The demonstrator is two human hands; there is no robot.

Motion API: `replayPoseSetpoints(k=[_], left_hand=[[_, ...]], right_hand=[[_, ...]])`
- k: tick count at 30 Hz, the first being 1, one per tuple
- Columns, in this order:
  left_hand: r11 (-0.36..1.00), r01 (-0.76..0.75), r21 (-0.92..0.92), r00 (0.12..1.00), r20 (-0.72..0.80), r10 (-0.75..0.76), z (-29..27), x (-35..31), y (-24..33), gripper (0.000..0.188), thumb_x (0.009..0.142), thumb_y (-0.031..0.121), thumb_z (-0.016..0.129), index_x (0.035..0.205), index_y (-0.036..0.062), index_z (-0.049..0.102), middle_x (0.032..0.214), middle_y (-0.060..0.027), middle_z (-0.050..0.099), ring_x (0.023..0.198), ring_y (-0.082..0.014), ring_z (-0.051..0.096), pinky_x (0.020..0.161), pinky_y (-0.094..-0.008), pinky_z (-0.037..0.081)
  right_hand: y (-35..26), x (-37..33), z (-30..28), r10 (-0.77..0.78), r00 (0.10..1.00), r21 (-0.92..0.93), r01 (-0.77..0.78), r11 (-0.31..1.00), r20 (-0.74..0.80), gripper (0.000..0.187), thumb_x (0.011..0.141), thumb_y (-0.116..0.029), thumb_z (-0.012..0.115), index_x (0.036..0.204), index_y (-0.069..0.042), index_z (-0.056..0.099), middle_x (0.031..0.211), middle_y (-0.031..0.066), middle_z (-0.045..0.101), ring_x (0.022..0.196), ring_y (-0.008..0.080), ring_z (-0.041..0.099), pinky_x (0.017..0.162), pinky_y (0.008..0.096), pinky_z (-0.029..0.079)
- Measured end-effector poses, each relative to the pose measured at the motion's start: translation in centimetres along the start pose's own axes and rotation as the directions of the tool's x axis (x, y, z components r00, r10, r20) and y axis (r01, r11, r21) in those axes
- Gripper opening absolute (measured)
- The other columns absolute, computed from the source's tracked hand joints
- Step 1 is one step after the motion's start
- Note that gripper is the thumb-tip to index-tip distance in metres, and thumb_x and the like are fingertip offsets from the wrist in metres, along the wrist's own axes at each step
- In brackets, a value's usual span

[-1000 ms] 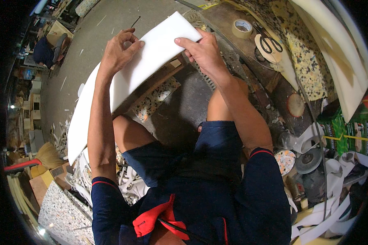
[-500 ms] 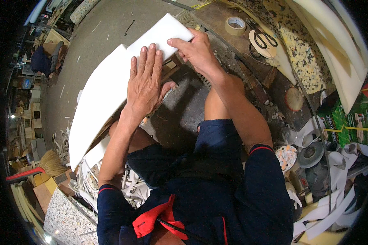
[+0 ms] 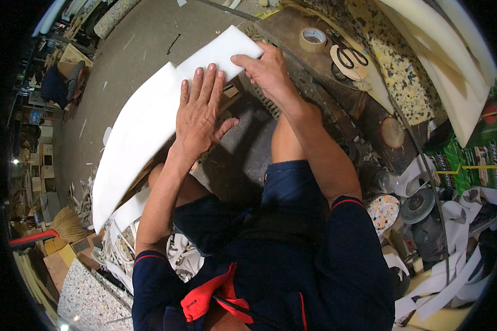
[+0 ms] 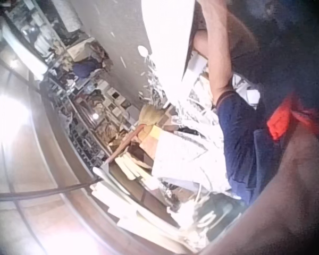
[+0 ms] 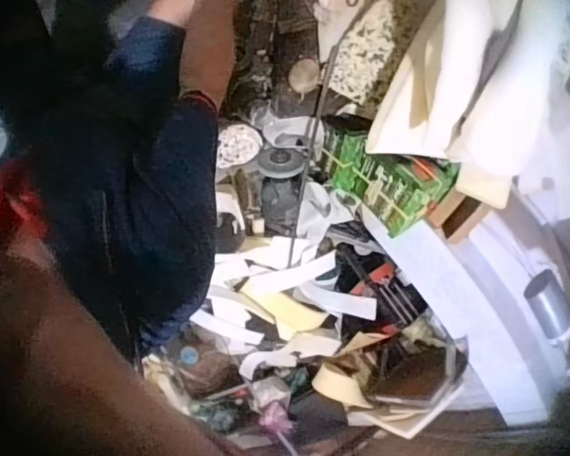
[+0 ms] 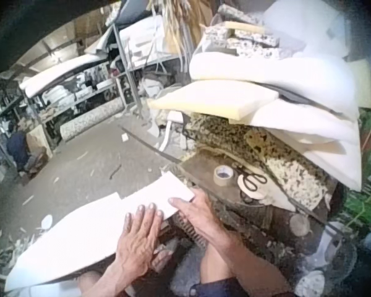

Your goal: The person sits on the floor and assembles a curved white foam piece onto a wooden frame. They apply adhesive with a spray gun, press the foam into place, trim excess material with scissors, and smooth the edges by hand.

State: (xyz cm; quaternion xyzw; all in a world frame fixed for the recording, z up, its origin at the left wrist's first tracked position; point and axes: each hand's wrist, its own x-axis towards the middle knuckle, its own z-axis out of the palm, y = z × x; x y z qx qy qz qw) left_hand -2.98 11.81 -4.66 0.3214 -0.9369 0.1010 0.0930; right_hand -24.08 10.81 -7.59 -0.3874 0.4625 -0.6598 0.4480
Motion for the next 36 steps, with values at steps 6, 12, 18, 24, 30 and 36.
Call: replayPoseSetpoints(k=[6,12,18,24,30,36], left_hand=[[1.0,0.003,0.026,0.996,0.085,-0.005,-1.0,0.5,0.3,0.113,0.075,0.051,0.081,0.161,0.0075,0.022,0.168,-0.017,0.02,0.155,-0.0388,0.018,0.124,-0.0575,0.016],[0.992,-0.122,-0.031,0.982,-0.152,0.116,0.1,1.6,-0.6,0.11,0.076,0.041,0.083,0.161,0.0061,0.021,0.166,-0.0211,0.023,0.154,-0.0399,0.019,0.123,-0.0566,0.019],[0.986,-0.159,0.048,0.976,-0.141,0.164,2.5,2.8,-0.8,0.098,0.08,0.01,0.075,0.163,0.0168,0.022,0.168,-0.0092,0.023,0.154,-0.034,0.023,0.124,-0.0522,0.024],[0.963,-0.149,0.226,0.983,-0.071,0.169,1.7,3.0,-0.6,0.083,0.09,0.003,0.058,0.163,0.0193,0.023,0.169,-0.0098,0.019,0.154,-0.0346,0.022,0.124,-0.0543,0.022],[0.835,-0.033,-0.55,0.981,-0.176,-0.078,-2.8,3.1,-4.0,0.064,0.092,0.021,0.071,0.151,0.0162,0.047,0.157,-0.0151,0.044,0.147,-0.0331,0.038,0.119,-0.052,0.033],[0.924,-0.029,-0.381,0.932,-0.345,-0.114,-7.8,8.8,-10.6,0.035,0.096,0.031,0.068,0.124,0.0098,0.071,0.123,-0.0162,0.071,0.112,-0.0306,0.069,0.097,-0.0431,0.054]], right_hand=[[-0.3,-0.2,-0.7,-0.081,0.988,-0.263,0.044,0.964,-0.132,0.054,0.083,-0.031,0.083,0.114,0.008,0.063,0.075,0.0082,0.065,0.062,0.0102,0.059,0.046,0.0242,0.045],[0.1,-7.6,-9.8,-0.081,0.951,-0.253,0.003,0.968,-0.298,0.047,0.096,-0.039,0.07,0.119,0.001,0.065,0.096,0.0089,0.069,0.068,0.0083,0.059,0.054,0.024,0.049],[10.2,-23.1,-18.8,-0.016,0.918,-0.749,-0.313,0.584,-0.396,0.04,0.092,-0.039,0.07,0.093,0.0,0.074,0.081,0.018,0.072,0.077,0.0336,0.069,0.074,0.0422,0.053],[20.0,-37.0,-21.0,0.508,0.758,-0.891,-0.453,-0.041,-0.409,0.036,0.091,-0.031,0.071,0.114,-0.003,0.065,0.101,0.0224,0.071,0.091,0.04,0.07,0.076,0.0491,0.056],[25.1,-42.4,-23.5,0.327,0.912,-0.963,-0.195,-0.188,-0.248,0.045,0.086,-0.013,0.072,0.127,0.002,0.058,0.12,0.024,0.063,0.104,0.0384,0.068,0.078,0.0507,0.059],[21.7,-43.2,-23.8,0.421,0.891,-0.984,-0.179,-0.012,-0.167,0.051,0.091,-0.018,0.07,0.134,0.0,0.052,0.125,0.0239,0.06,0.1,0.0425,0.066,0.084,0.0495,0.057]])
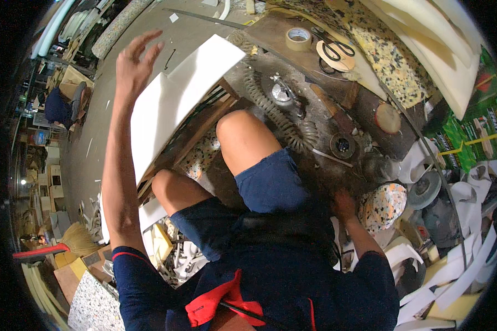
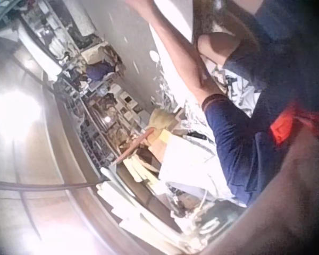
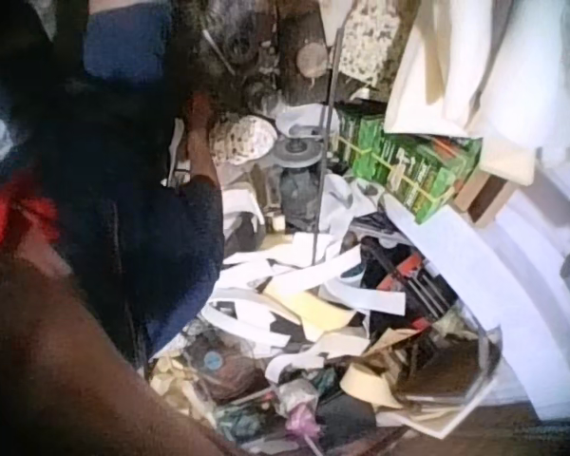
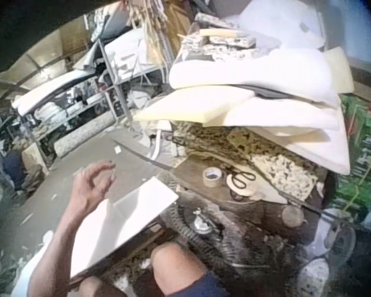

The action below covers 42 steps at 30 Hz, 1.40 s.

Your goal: The person sits on the floor and assembles a curved white foam piece onto a wooden frame. They apply adhesive with a spray gun, press the foam into place, trim excess material with scissors, and smooth the edges by hand.

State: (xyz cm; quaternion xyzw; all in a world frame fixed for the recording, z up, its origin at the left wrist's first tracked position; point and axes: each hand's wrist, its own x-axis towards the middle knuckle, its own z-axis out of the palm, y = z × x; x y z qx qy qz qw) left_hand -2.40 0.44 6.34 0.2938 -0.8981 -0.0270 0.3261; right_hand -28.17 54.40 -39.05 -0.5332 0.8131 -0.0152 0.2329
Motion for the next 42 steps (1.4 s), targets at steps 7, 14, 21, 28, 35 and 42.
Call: replayPoseSetpoints(k=[7,14,21,28,35,42], left_hand=[[0.999,0.026,-0.031,0.976,0.217,-0.018,-1.3,8.5,2.1,0.033,0.083,0.017,0.071,0.113,0.0027,0.074,0.113,-0.0203,0.073,0.109,-0.0337,0.069,0.1,-0.0425,0.051],[0.958,-0.285,0.037,0.845,0.482,0.232,4.1,11.6,4.2,0.029,0.084,0.017,0.072,0.111,0.0054,0.075,0.108,-0.0215,0.073,0.106,-0.036,0.069,0.092,-0.0427,0.054],[0.98,-0.09,0.179,0.677,0.732,-0.072,6.1,10.8,6.0,0.036,0.082,0.01,0.066,0.117,0.0122,0.074,0.108,-0.0172,0.074,0.105,-0.033,0.07,0.092,-0.0438,0.053],[0.977,-0.178,0.121,0.606,0.795,0.012,8.4,10.2,4.6,0.054,0.076,0.002,0.054,0.123,0.0217,0.074,0.127,-0.0112,0.069,0.13,-0.0307,0.058,0.114,-0.0652,0.03],[0.931,-0.233,0.281,0.636,0.768,-0.073,9.0,9.7,4.4,0.054,0.076,0.001,0.053,0.121,0.0228,0.074,0.134,-0.0095,0.065,0.136,-0.0333,0.052,0.119,-0.0677,0.022],[0.94,-0.253,0.228,0.654,0.756,-0.007,9.5,9.7,4.1,0.045,0.078,0.0,0.057,0.114,0.0183,0.076,0.127,-0.0135,0.068,0.127,-0.0335,0.058,0.11,-0.0515,0.043]], right_hand=[[-5.9,-0.4,-16.3,-0.035,0.962,0.319,0.124,0.939,-0.271,0.043,0.094,-0.015,0.064,0.132,0.001,0.053,0.12,0.0253,0.064,0.099,0.0456,0.066,0.086,0.051,0.053],[-16.2,7.5,-25.4,-0.266,0.83,0.32,0.455,0.831,-0.491,0.045,0.093,-0.016,0.061,0.134,0.002,0.051,0.117,0.0289,0.065,0.106,0.0473,0.064,0.09,0.0514,0.052],[-21.1,10.2,-28.9,-0.355,0.762,0.275,0.56,0.782,-0.542,0.047,0.09,-0.016,0.063,0.132,0.002,0.052,0.112,0.0273,0.068,0.099,0.0454,0.066,0.087,0.0518,0.052],[-22.8,11.2,-30.7,-0.355,0.789,0.293,0.54,0.789,-0.501,0.046,0.09,-0.017,0.064,0.13,0.003,0.053,0.104,0.028,0.068,0.093,0.0471,0.066,0.082,0.0541,0.052],[-24.6,12.5,-31.9,-0.387,0.746,0.285,0.596,0.75,-0.542,0.042,0.09,-0.017,0.064,0.127,0.003,0.056,0.103,0.0294,0.067,0.091,0.0479,0.065,0.081,0.0551,0.051],[-24.3,11.4,-31.9,-0.366,0.782,0.253,0.539,0.804,-0.503,0.042,0.089,-0.016,0.064,0.126,0.003,0.056,0.1,0.0292,0.068,0.089,0.0479,0.066,0.08,0.0546,0.052]])
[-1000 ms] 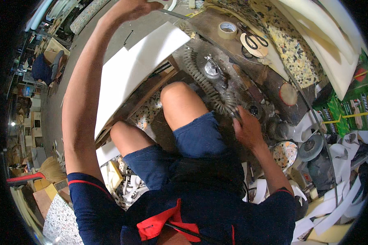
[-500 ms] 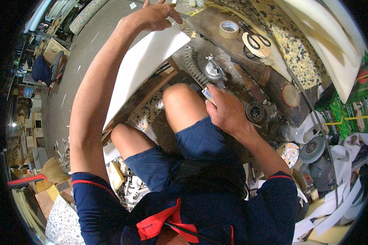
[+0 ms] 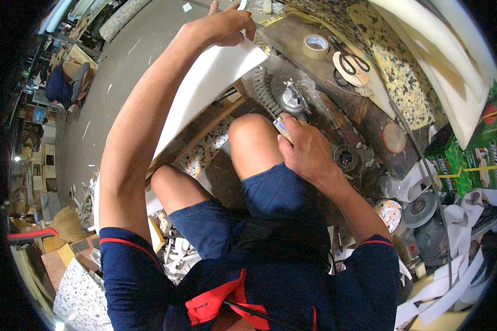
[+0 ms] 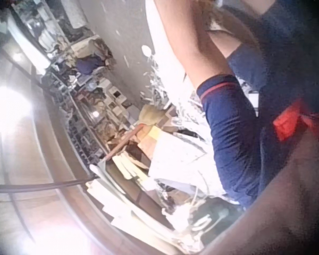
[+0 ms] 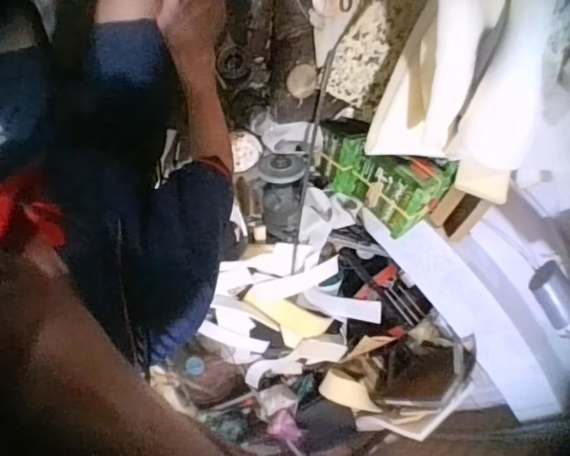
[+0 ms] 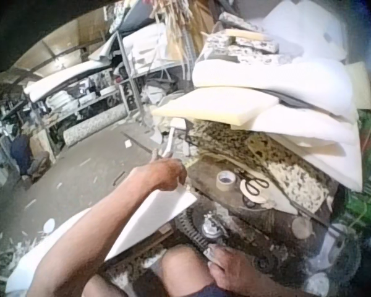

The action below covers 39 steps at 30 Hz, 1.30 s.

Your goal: The person sits on the floor and assembles a curved white foam piece onto a wooden frame. They apply adhesive with a spray gun, press the foam into place, trim excess material with scissors, and smooth the edges by hand.

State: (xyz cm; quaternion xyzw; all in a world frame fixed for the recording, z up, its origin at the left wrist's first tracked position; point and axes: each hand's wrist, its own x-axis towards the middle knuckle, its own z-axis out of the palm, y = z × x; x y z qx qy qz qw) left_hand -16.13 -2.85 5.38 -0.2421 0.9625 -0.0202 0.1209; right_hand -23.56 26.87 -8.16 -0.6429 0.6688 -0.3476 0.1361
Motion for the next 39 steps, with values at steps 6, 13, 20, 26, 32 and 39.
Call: replayPoseSetpoints(k=[6,13,20,26,32,39], left_hand=[[0.979,0.051,-0.196,0.996,0.078,-0.036,-0.5,0.2,0.1,0.044,0.077,0.0,0.059,0.113,0.0184,0.077,0.117,-0.0122,0.072,0.122,-0.0321,0.063,0.112,-0.0578,0.038],[0.999,0.038,-0.018,0.999,-0.007,-0.038,-1.4,-1.0,0.8,0.039,0.079,0.002,0.06,0.11,0.02,0.078,0.119,-0.0113,0.072,0.125,-0.0338,0.061,0.115,-0.069,0.026],[0.997,0.03,-0.074,0.997,-0.062,-0.035,-1.1,-1.4,0.9,0.032,0.082,0.007,0.063,0.108,0.0186,0.077,0.116,-0.0103,0.073,0.125,-0.0327,0.061,0.115,-0.0717,0.023],[0.999,0.035,-0.005,0.997,-0.066,-0.035,-1.1,-0.9,1.0,0.029,0.084,0.008,0.063,0.105,0.0192,0.077,0.117,-0.009,0.072,0.125,-0.0313,0.061,0.111,-0.0785,0.021],[0.997,0.054,0.049,0.996,-0.074,-0.05,-0.8,-0.9,1.0,0.027,0.083,0.008,0.063,0.103,0.0196,0.077,0.117,-0.0086,0.072,0.127,-0.0296,0.06,0.109,-0.0813,0.02],[0.999,0.046,-0.02,0.99,-0.132,-0.048,-0.6,-0.7,0.3,0.025,0.083,0.009,0.063,0.103,0.0177,0.077,0.116,-0.0101,0.072,0.129,-0.0346,0.057,0.108,-0.0819,0.019]], right_hand=[[-0.4,3.0,1.1,-0.103,0.987,0.073,0.113,0.991,-0.12,0.039,0.089,-0.015,0.064,0.122,0.003,0.058,0.095,0.0286,0.068,0.089,0.0481,0.066,0.08,0.0549,0.052],[-1.0,6.6,1.7,-0.082,0.994,0.099,0.089,0.991,-0.069,0.037,0.089,-0.014,0.063,0.119,0.006,0.059,0.095,0.0306,0.067,0.092,0.0496,0.064,0.081,0.0538,0.052],[-0.6,2.9,1.1,-0.076,0.988,0.058,0.084,0.995,-0.132,0.038,0.088,-0.017,0.066,0.119,0.004,0.06,0.093,0.0278,0.068,0.087,0.0473,0.065,0.078,0.0547,0.051],[-0.4,3.9,1.9,-0.161,0.963,0.061,0.177,0.982,-0.217,0.04,0.088,-0.015,0.067,0.122,0.004,0.06,0.092,0.0269,0.068,0.086,0.0461,0.066,0.078,0.0541,0.052],[-1.0,7.5,2.4,-0.145,0.977,0.055,0.155,0.986,-0.159,0.037,0.09,-0.016,0.064,0.122,0.004,0.06,0.089,0.0268,0.067,0.084,0.0461,0.065,0.076,0.0543,0.051],[-1.3,3.2,0.7,-0.139,0.976,0.018,0.144,0.989,-0.17,0.043,0.087,-0.017,0.067,0.124,0.003,0.058,0.087,0.0284,0.067,0.082,0.0472,0.065,0.075,0.0547,0.051]])
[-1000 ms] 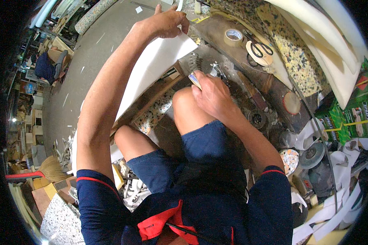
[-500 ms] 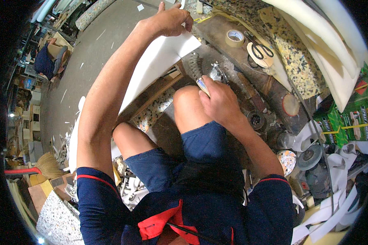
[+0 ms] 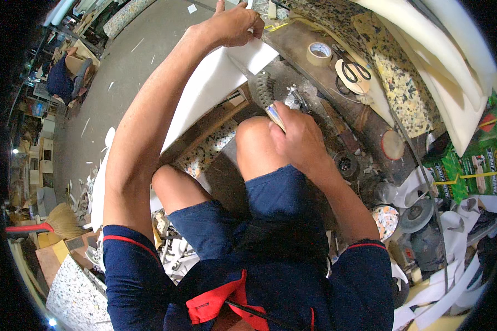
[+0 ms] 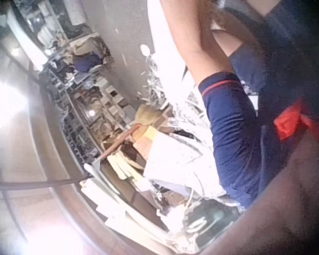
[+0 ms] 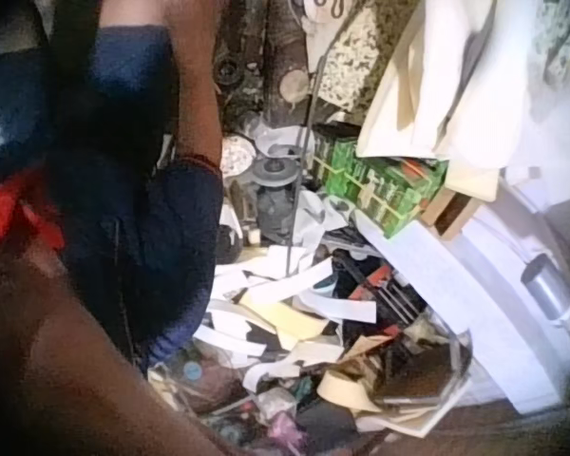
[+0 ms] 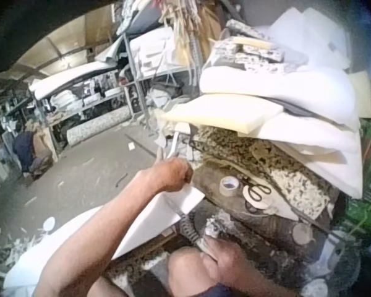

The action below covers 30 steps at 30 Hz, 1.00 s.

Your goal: The person sits on the floor and assembles a curved white foam piece onto a wooden frame. They apply adhesive with a spray gun, press the foam into place, trim excess material with scissors, and smooth the edges by hand.

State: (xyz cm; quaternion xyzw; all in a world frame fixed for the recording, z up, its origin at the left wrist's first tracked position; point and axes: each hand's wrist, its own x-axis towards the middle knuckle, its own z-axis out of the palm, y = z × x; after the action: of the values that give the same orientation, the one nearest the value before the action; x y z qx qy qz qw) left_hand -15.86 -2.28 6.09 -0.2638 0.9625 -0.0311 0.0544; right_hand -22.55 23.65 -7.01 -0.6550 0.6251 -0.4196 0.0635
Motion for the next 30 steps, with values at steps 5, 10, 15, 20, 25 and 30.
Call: replayPoseSetpoints(k=[5,10,15,20,25,30], left_hand=[[0.999,-0.027,0.043,0.998,-0.049,0.029,-0.2,-0.3,0.9,0.023,0.082,0.009,0.064,0.101,0.0143,0.076,0.108,-0.012,0.074,0.119,-0.034,0.064,0.109,-0.0727,0.029],[0.972,-0.15,-0.181,0.969,-0.222,0.109,-3.6,-2.5,2.6,0.023,0.083,0.008,0.064,0.104,0.0079,0.074,0.102,-0.0175,0.074,0.102,-0.0354,0.071,0.092,-0.0485,0.053],[0.916,-0.102,-0.388,0.736,-0.649,-0.192,-6.0,-15.8,0.6,0.035,0.095,0.018,0.064,0.127,0.0027,0.063,0.118,-0.0174,0.07,0.107,-0.0275,0.066,0.094,-0.0377,0.052],[0.712,0.081,-0.697,0.482,-0.598,-0.64,-0.1,-39.3,-3.2,0.026,0.102,0.015,0.06,0.125,0.0022,0.06,0.115,-0.0106,0.066,0.104,-0.0187,0.062,0.091,-0.0319,0.05],[0.341,0.426,-0.838,0.29,-0.23,-0.929,11.4,-59.2,0.6,0.018,0.1,0.016,0.061,0.112,0.0023,0.063,0.113,-0.0065,0.061,0.109,-0.0184,0.054,0.1,-0.0341,0.042],[-0.228,0.434,-0.871,0.271,0.368,-0.89,24.8,-70.8,9.7,0.018,0.097,0.015,0.064,0.111,0.0065,0.068,0.099,0.0006,0.063,0.094,-0.0144,0.057,0.09,-0.0309,0.049]], right_hand=[[-0.7,1.6,0.2,0.042,0.999,-0.006,-0.043,0.999,-0.029,0.036,0.087,-0.017,0.066,0.117,0.003,0.06,0.088,0.0291,0.067,0.083,0.0484,0.065,0.075,0.056,0.051],[-1.6,6.6,0.6,0.004,0.998,0.074,0.001,0.997,-0.07,0.023,0.088,-0.016,0.063,0.104,0.001,0.062,0.088,0.0288,0.067,0.087,0.0501,0.064,0.077,0.0574,0.051],[0.8,2.3,-1.9,0.174,0.976,0.141,-0.155,0.978,-0.132,0.028,0.089,-0.022,0.067,0.105,0.001,0.064,0.087,0.0263,0.068,0.085,0.0484,0.066,0.074,0.0532,0.052],[7.2,-14.1,-5.1,0.53,0.845,-0.029,-0.529,0.848,0.069,0.038,0.088,-0.022,0.072,0.115,0.001,0.06,0.096,0.0277,0.067,0.091,0.0472,0.065,0.078,0.0495,0.05],[7.3,-34.2,-5.8,0.737,0.646,-0.227,-0.701,0.676,0.199,0.046,0.088,-0.021,0.073,0.126,-0.003,0.055,0.103,0.0245,0.066,0.098,0.0462,0.064,0.084,0.0493,0.051],[9.3,-43.8,-3.2,0.548,0.775,-0.28,-0.476,0.834,0.315,0.046,0.094,-0.019,0.064,0.131,0.005,0.053,0.113,0.0285,0.066,0.103,0.0448,0.065,0.09,0.0496,0.052]])
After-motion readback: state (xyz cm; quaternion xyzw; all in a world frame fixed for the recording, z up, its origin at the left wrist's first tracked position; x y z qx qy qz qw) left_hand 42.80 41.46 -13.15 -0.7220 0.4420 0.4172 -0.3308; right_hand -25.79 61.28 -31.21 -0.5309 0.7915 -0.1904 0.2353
